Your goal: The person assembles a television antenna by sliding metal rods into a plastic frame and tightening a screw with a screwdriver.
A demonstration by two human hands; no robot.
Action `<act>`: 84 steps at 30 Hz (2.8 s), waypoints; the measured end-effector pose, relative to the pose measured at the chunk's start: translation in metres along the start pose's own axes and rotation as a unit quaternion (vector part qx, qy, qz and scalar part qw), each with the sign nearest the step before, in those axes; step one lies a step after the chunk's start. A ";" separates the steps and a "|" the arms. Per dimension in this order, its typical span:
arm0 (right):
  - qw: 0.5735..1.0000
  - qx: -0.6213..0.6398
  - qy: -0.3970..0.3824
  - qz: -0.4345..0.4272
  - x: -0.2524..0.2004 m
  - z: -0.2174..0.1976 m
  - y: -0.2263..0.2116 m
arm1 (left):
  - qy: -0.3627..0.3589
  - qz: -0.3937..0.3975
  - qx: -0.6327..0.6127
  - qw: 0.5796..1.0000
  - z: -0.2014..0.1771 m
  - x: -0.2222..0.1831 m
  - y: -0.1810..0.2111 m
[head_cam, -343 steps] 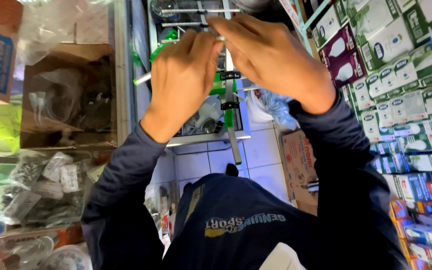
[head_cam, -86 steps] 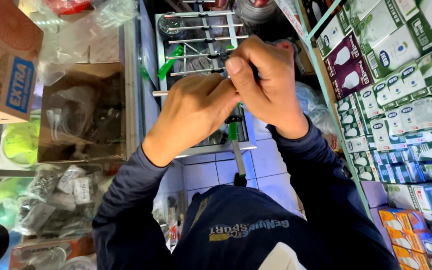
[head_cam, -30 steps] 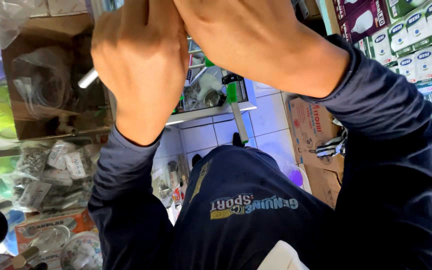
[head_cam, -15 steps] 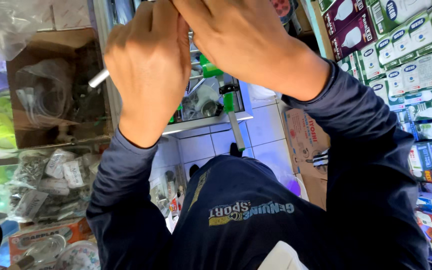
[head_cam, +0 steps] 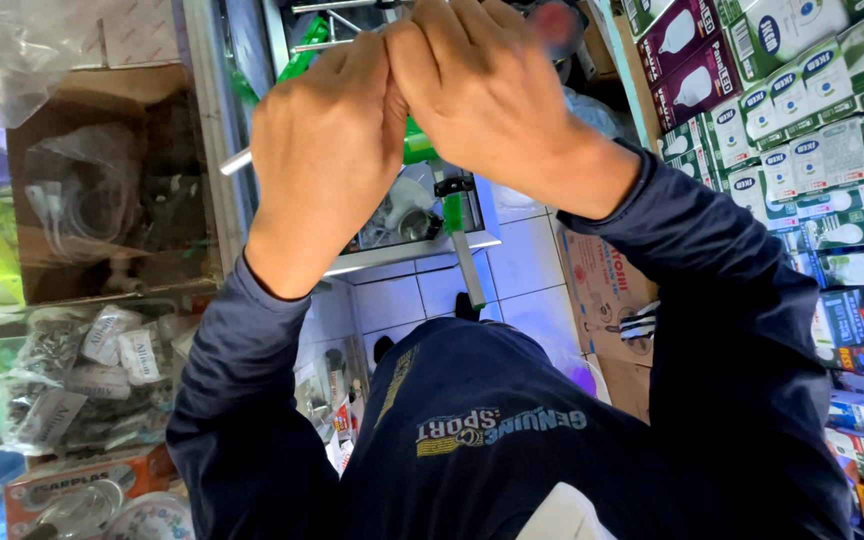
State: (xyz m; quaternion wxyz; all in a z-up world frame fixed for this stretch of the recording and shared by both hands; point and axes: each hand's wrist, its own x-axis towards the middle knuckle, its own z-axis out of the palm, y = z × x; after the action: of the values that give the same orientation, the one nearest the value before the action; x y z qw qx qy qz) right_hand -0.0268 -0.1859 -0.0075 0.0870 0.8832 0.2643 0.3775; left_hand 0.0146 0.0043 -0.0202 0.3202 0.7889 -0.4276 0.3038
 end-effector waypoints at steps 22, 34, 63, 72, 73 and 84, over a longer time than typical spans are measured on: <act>0.947 0.310 -0.069 0.041 -0.007 -0.047 0.023 | 0.038 0.105 0.114 0.987 -0.005 0.012 0.011; 0.989 0.136 -0.026 0.057 -0.010 -0.010 0.000 | 0.004 0.090 0.169 0.982 0.016 -0.004 0.007; 0.966 0.238 -0.070 0.078 -0.011 -0.015 0.011 | 0.007 0.092 0.203 0.975 0.027 -0.003 0.010; 0.992 0.109 -0.051 0.033 -0.007 -0.010 0.005 | 0.002 0.061 0.171 0.983 0.027 -0.008 0.010; 0.990 0.128 -0.041 0.036 -0.006 -0.011 0.008 | -0.001 0.057 0.170 0.984 0.027 -0.008 0.011; 0.948 0.313 -0.047 0.016 -0.013 -0.043 0.033 | 0.040 0.092 0.131 0.986 0.016 0.002 0.013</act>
State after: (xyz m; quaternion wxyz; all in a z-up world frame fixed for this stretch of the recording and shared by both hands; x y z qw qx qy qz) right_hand -0.0520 -0.2229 0.0259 -0.1876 0.8868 0.3507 0.2356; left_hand 0.0075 -0.0143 -0.0256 0.2012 0.7690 -0.4414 0.4163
